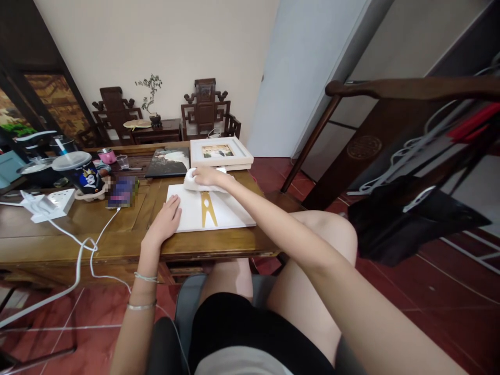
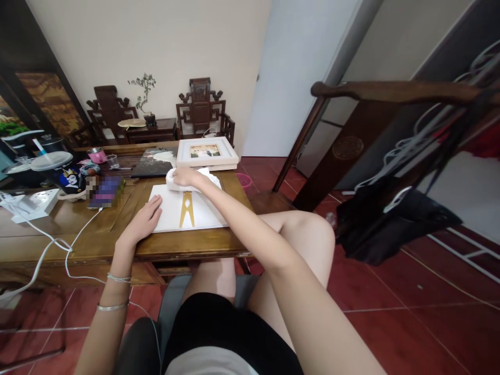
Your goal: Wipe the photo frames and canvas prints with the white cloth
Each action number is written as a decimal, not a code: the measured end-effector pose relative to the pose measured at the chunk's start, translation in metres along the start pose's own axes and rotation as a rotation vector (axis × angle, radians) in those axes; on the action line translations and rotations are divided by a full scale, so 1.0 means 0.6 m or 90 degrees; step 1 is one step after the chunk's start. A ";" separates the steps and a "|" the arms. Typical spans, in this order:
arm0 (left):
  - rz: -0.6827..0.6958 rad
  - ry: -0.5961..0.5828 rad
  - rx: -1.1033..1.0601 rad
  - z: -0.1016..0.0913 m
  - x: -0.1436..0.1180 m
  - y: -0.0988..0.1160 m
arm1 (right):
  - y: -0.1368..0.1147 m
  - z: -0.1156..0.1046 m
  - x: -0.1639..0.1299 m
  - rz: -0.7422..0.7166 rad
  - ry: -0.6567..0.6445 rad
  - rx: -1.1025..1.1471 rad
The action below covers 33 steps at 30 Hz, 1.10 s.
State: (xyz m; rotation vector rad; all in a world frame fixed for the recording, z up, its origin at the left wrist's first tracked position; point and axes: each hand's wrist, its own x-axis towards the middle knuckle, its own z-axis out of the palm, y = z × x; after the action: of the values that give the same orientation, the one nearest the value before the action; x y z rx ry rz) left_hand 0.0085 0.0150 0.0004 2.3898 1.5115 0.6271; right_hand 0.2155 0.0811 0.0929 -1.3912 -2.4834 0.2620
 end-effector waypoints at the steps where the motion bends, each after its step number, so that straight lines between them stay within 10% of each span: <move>1: -0.001 0.001 -0.001 0.000 0.000 0.000 | 0.007 -0.004 -0.004 0.010 -0.008 -0.004; 10: -0.012 -0.002 -0.007 0.004 -0.001 0.003 | 0.122 -0.034 -0.104 0.115 -0.024 -0.007; 20: -0.010 -0.002 0.001 0.004 -0.001 0.007 | 0.020 -0.045 -0.318 -0.095 -0.151 0.096; 33: -0.009 -0.005 -0.003 -0.001 -0.003 0.008 | 0.103 -0.024 -0.090 0.034 -0.035 0.055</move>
State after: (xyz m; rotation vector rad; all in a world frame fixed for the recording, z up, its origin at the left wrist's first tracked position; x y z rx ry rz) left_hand 0.0112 0.0115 0.0025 2.3742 1.5201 0.6162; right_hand 0.2964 0.0673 0.0800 -1.4344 -2.4510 0.4188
